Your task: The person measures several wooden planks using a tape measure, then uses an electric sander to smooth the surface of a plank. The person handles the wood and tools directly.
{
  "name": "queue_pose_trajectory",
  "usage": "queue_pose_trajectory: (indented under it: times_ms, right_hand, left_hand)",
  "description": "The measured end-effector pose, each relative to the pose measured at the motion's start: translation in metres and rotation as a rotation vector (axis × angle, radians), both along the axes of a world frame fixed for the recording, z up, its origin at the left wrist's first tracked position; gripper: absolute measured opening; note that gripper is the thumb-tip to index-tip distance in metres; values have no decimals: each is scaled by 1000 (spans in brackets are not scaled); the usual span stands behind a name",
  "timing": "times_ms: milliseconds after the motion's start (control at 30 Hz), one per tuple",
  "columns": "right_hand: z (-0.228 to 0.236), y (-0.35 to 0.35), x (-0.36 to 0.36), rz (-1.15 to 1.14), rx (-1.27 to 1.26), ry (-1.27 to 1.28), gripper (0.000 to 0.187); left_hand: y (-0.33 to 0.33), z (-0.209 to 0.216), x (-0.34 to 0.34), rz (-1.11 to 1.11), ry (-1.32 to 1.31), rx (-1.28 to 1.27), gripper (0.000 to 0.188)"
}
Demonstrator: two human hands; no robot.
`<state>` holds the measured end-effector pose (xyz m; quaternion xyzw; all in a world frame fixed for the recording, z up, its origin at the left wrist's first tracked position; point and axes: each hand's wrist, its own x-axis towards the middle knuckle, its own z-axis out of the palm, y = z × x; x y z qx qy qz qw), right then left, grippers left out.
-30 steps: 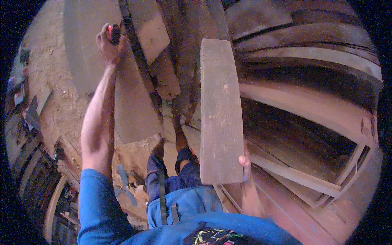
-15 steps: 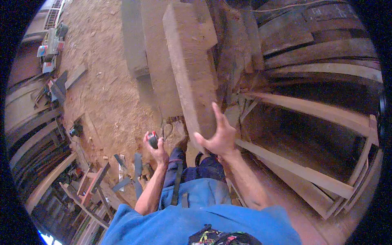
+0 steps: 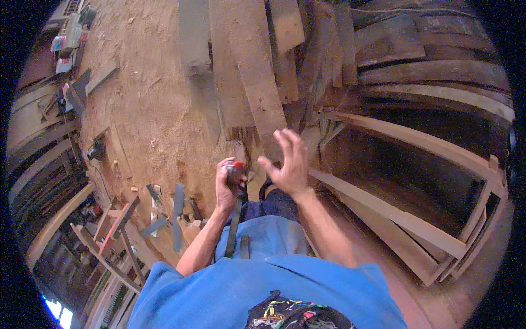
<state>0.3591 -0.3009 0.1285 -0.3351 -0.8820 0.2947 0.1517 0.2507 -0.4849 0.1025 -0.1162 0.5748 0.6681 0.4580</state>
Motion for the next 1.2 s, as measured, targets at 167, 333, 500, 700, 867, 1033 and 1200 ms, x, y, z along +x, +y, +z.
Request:
queue_pose_trajectory:
  times_ms: [167,333,500,700,867,1033,1200]
  right_hand:
    - [6,-44,21,271,-464,149,86]
    - [-6,-46,41,161,-592,75,87]
    - [-9,-38,70,-124,-1133,226,85]
    - [-14,-42,73,-261,-1349,417,70]
    - [-11,-39,86,-212,-1125,183,68]
    - [11,-45,104,-11,-959,-42,86]
    - [38,-53,120,-20,-885,-148,99]
  left_hand:
    - [16,13,26,-156,-378,81,46]
    - [23,14,32,-87,-685,47,44]
    - [49,11,44,-323,-81,-22,70]
    - [57,17,40,-629,138,-52,87]
    - [46,8,37,-586,-192,82,66]
    - [43,11,34,-713,-193,-133,35]
    - [57,36,44,-772,-261,-85,32]
